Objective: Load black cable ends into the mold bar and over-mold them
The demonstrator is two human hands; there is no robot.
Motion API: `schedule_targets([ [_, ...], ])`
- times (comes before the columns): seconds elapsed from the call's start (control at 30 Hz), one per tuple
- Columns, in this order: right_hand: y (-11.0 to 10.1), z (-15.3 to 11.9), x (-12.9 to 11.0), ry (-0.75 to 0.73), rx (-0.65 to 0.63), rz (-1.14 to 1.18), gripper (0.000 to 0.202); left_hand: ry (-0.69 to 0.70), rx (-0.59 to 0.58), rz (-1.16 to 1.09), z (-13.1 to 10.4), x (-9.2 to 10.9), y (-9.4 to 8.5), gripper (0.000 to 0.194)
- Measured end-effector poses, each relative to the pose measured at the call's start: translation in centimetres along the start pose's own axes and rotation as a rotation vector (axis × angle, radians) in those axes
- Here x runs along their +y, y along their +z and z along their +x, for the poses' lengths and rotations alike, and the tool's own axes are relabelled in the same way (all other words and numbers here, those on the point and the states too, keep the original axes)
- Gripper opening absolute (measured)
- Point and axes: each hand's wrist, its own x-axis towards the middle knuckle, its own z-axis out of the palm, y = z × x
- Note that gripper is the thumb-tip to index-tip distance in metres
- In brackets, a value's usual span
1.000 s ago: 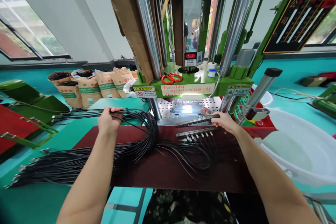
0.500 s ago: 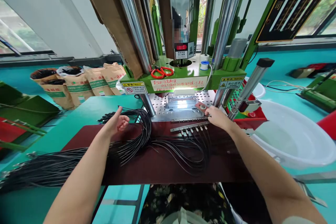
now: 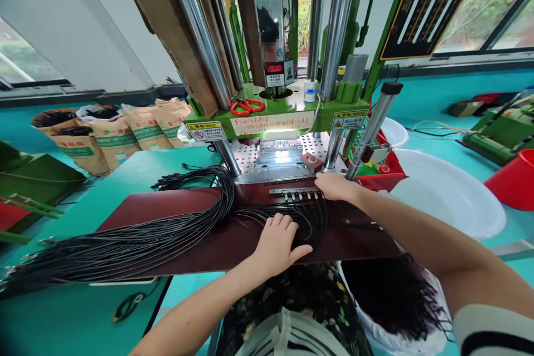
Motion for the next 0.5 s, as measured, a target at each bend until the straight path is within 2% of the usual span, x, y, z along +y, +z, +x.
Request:
schedule_targets([
  [0.1,-0.2,-0.7,0.4,0.047,-0.052,0.036,0.023,0.032,-0.001,0.166,-0.4,-0.2,1.6,0.031],
  [0.23,-1.4,-1.3,0.5,0.105,-0.128,0.136,0.021,0.093,-0.118,0.642,-1.1,0.1,3.0,0.044],
  [0.3,-2.6,-1.4,0.4,0.12,-0.152,0.195,0.019,0.109,-0.165,0.8,-1.2,0.3,3.4,0.046],
  [0.4,-4.5,-1.3,0.2,0.151,-0.133,0.266,0.021,0.093,-0.194,0.866,-0.6,0.5,3.5,0.043],
  [0.5,-5.7,-0.7,0.5,0.223,-0.067,0.307,0.025,0.031,-0.252,0.766,0.9,0.4,2.8,0.046],
])
